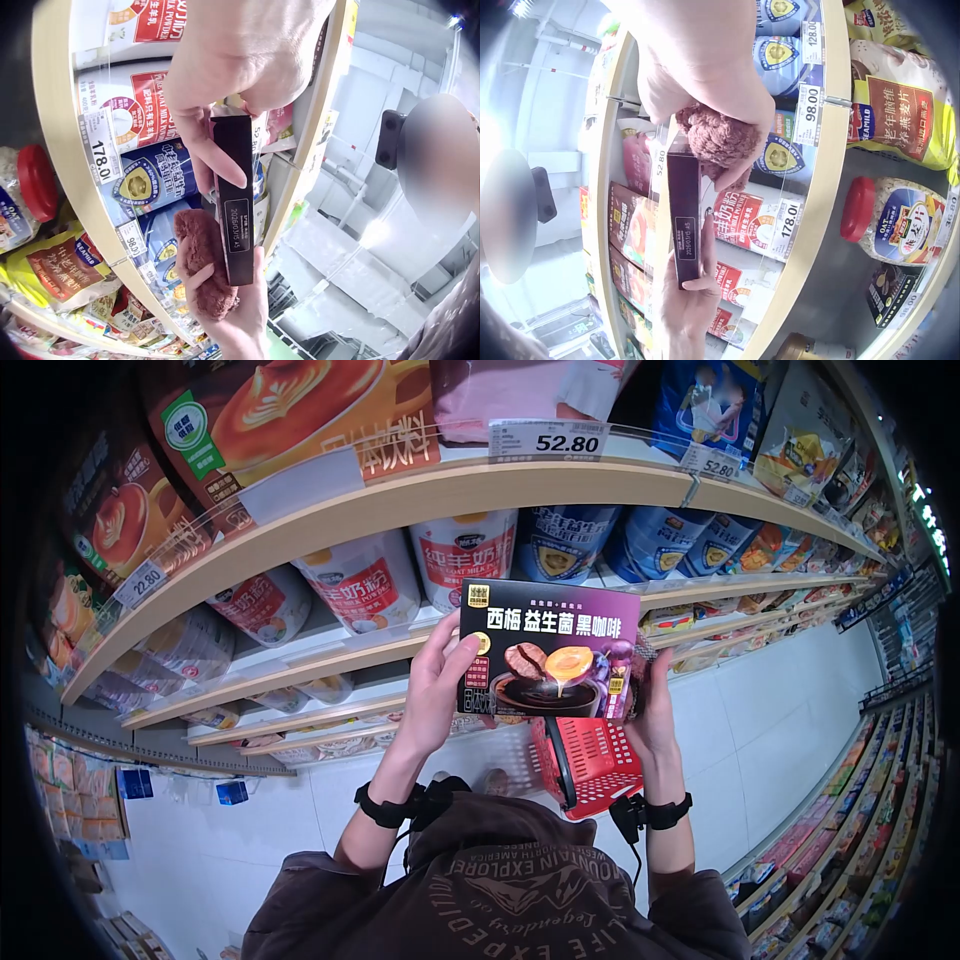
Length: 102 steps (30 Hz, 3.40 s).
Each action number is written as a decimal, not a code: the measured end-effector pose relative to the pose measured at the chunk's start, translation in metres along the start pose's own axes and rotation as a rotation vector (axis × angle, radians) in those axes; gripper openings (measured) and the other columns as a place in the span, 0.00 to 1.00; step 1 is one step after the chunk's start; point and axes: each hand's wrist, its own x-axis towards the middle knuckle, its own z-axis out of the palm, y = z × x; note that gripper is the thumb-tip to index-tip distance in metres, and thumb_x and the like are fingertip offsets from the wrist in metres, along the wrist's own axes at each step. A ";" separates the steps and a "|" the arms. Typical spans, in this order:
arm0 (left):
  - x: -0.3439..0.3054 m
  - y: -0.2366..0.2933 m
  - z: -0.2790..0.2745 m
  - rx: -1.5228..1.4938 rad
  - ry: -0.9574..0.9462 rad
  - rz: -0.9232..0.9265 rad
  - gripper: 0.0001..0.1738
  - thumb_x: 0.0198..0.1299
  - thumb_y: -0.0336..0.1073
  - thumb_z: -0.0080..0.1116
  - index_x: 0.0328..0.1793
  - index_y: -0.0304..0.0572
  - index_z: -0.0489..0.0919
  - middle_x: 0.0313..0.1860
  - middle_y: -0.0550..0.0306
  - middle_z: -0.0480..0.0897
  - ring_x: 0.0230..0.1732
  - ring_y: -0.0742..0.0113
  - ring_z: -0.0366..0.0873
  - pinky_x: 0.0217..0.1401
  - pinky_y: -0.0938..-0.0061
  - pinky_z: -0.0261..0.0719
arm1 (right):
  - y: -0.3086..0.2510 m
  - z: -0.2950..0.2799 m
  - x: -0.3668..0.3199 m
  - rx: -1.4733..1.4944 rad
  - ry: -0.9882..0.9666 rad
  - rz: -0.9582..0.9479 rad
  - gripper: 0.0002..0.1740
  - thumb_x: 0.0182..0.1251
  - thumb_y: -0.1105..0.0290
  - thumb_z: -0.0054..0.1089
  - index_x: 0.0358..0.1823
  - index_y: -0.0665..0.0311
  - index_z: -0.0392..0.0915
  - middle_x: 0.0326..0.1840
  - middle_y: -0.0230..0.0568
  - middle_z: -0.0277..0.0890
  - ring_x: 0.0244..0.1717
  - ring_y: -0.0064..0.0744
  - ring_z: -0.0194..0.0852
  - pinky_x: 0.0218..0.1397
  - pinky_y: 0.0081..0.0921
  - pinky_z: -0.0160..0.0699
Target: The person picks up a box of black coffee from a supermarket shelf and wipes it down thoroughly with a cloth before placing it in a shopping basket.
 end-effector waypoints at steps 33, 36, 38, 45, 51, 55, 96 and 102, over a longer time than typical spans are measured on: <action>0.008 -0.011 -0.002 -0.006 -0.004 0.092 0.21 0.75 0.36 0.48 0.70 0.38 0.63 0.54 0.50 0.82 0.51 0.74 0.79 0.56 0.76 0.77 | -0.012 0.011 0.012 -0.221 0.075 -0.145 0.30 0.70 0.78 0.50 0.73 0.70 0.58 0.68 0.46 0.67 0.62 0.32 0.74 0.62 0.29 0.78; 0.010 -0.012 -0.002 0.013 0.011 0.087 0.21 0.75 0.36 0.47 0.69 0.38 0.64 0.54 0.50 0.82 0.51 0.75 0.79 0.56 0.77 0.76 | -0.015 0.013 0.008 0.159 -0.005 -0.014 0.30 0.72 0.74 0.50 0.73 0.71 0.57 0.68 0.45 0.68 0.62 0.31 0.74 0.62 0.28 0.77; 0.010 -0.010 -0.002 0.018 -0.003 0.076 0.20 0.74 0.35 0.47 0.69 0.38 0.64 0.55 0.48 0.82 0.52 0.74 0.79 0.56 0.76 0.76 | -0.014 0.015 0.006 0.036 -0.066 -0.081 0.27 0.70 0.73 0.55 0.69 0.70 0.63 0.66 0.46 0.69 0.64 0.28 0.70 0.64 0.26 0.71; 0.009 -0.003 0.002 -0.014 0.052 -0.002 0.22 0.76 0.38 0.43 0.71 0.39 0.65 0.42 0.65 0.81 0.38 0.85 0.75 0.40 0.86 0.72 | -0.013 0.016 0.009 -0.107 0.013 -0.069 0.28 0.67 0.73 0.60 0.67 0.70 0.64 0.57 0.43 0.75 0.56 0.27 0.77 0.60 0.27 0.75; 0.007 -0.003 -0.004 0.086 -0.018 -0.039 0.22 0.76 0.41 0.40 0.71 0.43 0.67 0.30 0.76 0.68 0.23 0.88 0.52 0.26 0.87 0.45 | -0.011 0.016 0.010 -0.013 0.048 -0.027 0.27 0.69 0.73 0.55 0.69 0.70 0.63 0.57 0.42 0.75 0.53 0.26 0.78 0.56 0.25 0.79; 0.003 0.016 0.016 -0.013 -0.006 -0.070 0.22 0.76 0.41 0.40 0.72 0.40 0.66 0.34 0.70 0.76 0.26 0.88 0.66 0.24 0.88 0.64 | -0.014 0.020 0.010 0.001 0.060 -0.019 0.26 0.70 0.72 0.56 0.68 0.70 0.64 0.56 0.42 0.75 0.53 0.25 0.78 0.55 0.24 0.79; 0.006 -0.008 -0.024 0.191 -0.123 0.216 0.24 0.63 0.20 0.59 0.66 0.28 0.70 0.57 0.54 0.77 0.58 0.71 0.74 0.61 0.75 0.78 | -0.039 0.007 -0.004 -0.760 -0.098 -0.324 0.33 0.48 0.69 0.79 0.57 0.68 0.76 0.54 0.41 0.74 0.60 0.33 0.71 0.64 0.30 0.68; 0.002 -0.009 -0.030 0.165 -0.142 0.192 0.23 0.62 0.18 0.59 0.64 0.27 0.70 0.54 0.55 0.77 0.54 0.74 0.77 0.57 0.76 0.79 | -0.036 0.005 -0.008 -0.792 -0.105 -0.377 0.35 0.45 0.71 0.80 0.58 0.67 0.76 0.61 0.49 0.72 0.62 0.38 0.70 0.65 0.35 0.68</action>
